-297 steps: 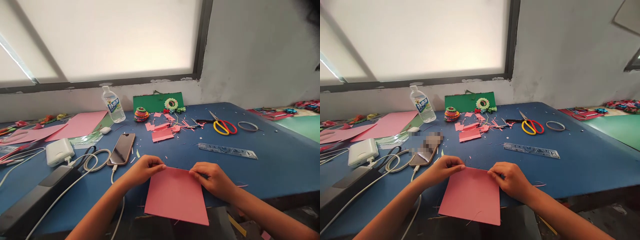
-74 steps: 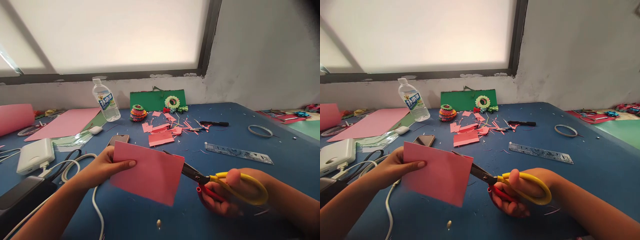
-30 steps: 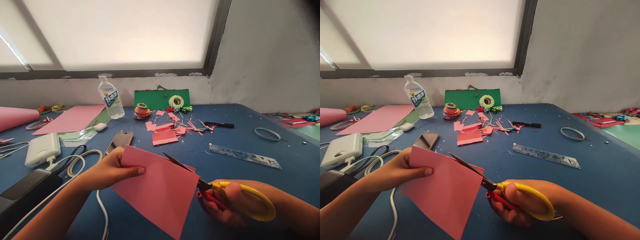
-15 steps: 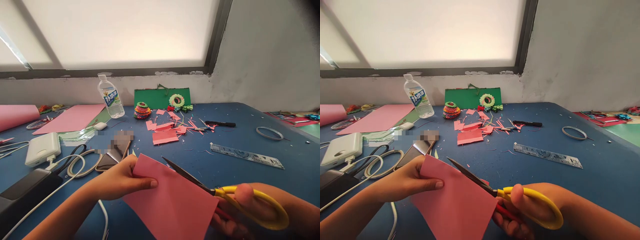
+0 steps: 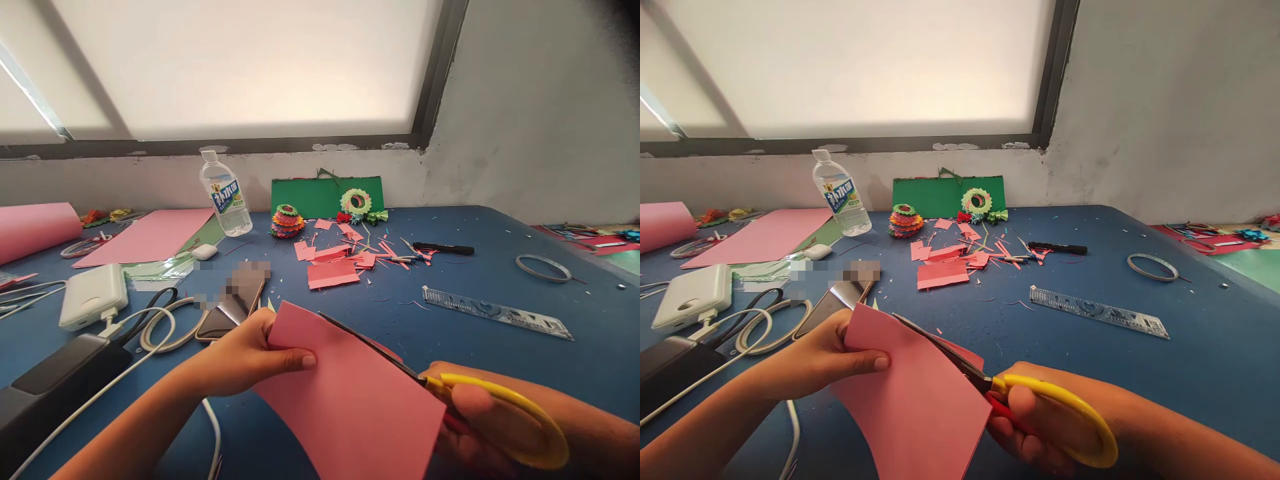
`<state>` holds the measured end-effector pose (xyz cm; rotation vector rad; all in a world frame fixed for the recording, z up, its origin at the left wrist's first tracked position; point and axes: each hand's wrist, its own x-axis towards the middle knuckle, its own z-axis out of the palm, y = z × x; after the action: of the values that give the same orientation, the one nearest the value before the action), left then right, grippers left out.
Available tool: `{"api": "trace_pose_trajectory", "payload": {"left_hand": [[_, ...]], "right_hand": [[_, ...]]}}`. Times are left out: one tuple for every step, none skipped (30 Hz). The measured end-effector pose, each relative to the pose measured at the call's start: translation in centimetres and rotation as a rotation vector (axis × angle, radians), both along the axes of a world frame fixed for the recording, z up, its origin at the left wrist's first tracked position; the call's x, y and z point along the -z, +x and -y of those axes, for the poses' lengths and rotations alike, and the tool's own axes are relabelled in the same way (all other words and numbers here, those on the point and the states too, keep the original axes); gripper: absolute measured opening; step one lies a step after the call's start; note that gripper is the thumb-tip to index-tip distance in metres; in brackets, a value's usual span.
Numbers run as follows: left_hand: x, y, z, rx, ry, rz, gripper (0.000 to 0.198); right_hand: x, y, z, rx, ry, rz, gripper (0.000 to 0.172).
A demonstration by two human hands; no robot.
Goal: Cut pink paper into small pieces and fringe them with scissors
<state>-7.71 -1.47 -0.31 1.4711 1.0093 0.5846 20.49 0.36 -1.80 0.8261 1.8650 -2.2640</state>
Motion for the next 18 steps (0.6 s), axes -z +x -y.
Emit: {"api": "trace_pose_trajectory", "payload": {"left_hand": [[0.0, 0.0, 0.0, 0.005, -0.002, 0.010, 0.020], [0.0, 0.0, 0.0, 0.010, -0.001, 0.021, 0.021], [0.0, 0.0, 0.0, 0.017, 0.002, 0.027, 0.021], [0.1, 0.0, -0.1, 0.025, 0.007, 0.026, 0.021], [0.1, 0.0, -0.1, 0.030, 0.009, 0.019, 0.021], [0.1, 0.0, -0.1, 0.032, 0.010, 0.009, 0.020], [0.1, 0.0, -0.1, 0.036, 0.008, -0.001, 0.020], [0.1, 0.1, -0.1, 0.041, 0.005, -0.007, 0.020], [0.1, 0.1, -0.1, 0.049, 0.000, -0.010, 0.021], [0.1, 0.2, 0.0, 0.061, -0.003, -0.013, 0.022], [0.1, 0.3, 0.0, 0.075, -0.003, -0.017, 0.023], [0.0, 0.4, 0.0, 0.089, 0.001, -0.025, 0.024], [-0.1, 0.5, 0.1, 0.100, 0.008, -0.040, 0.025], [-0.2, 0.6, 0.1, 0.106, 0.016, -0.060, 0.025], [-0.4, 0.6, 0.1, 0.107, 0.024, -0.084, 0.026], [-0.6, 0.7, 0.1, 0.106, 0.032, -0.107, 0.026], [-0.8, 0.7, 0.1, 0.107, 0.038, -0.128, 0.026], [-1.0, 0.6, 0.0, 0.109, 0.045, -0.148, 0.026]], "right_hand": [[0.2, 0.0, 0.0, 0.020, 0.009, 0.007, 0.060], [0.4, 0.0, -0.1, 0.026, 0.023, 0.005, 0.058], [0.6, 0.1, -0.2, 0.014, 0.039, -0.005, 0.058], [0.6, 0.2, -0.2, -0.009, 0.045, -0.012, 0.060], [0.6, 0.3, -0.3, -0.032, 0.046, -0.020, 0.064], [0.5, 0.4, -0.3, -0.047, 0.045, -0.030, 0.068], [0.4, 0.5, -0.3, -0.053, 0.040, -0.035, 0.072], [0.3, 0.6, -0.3, -0.048, 0.032, -0.040, 0.075], [0.1, 0.7, -0.2, -0.056, 0.012, -0.038, 0.076], [-0.1, 0.8, -0.1, -0.070, -0.013, -0.029, 0.077], [-0.3, 0.8, 0.0, -0.073, -0.035, -0.019, 0.077], [-0.4, 0.8, 0.2, -0.067, -0.049, -0.015, 0.077], [-0.5, 0.8, 0.3, -0.060, -0.059, -0.022, 0.077], [-0.6, 0.8, 0.5, -0.054, -0.061, -0.037, 0.078], [-0.7, 0.8, 0.7, -0.055, -0.054, -0.048, 0.079], [-0.8, 0.8, 0.8, -0.053, -0.038, -0.059, 0.080], [-0.8, 0.7, 0.9, -0.056, -0.024, -0.063, 0.081], [-0.9, 0.7, 0.9, -0.054, -0.004, -0.056, 0.082]]}}
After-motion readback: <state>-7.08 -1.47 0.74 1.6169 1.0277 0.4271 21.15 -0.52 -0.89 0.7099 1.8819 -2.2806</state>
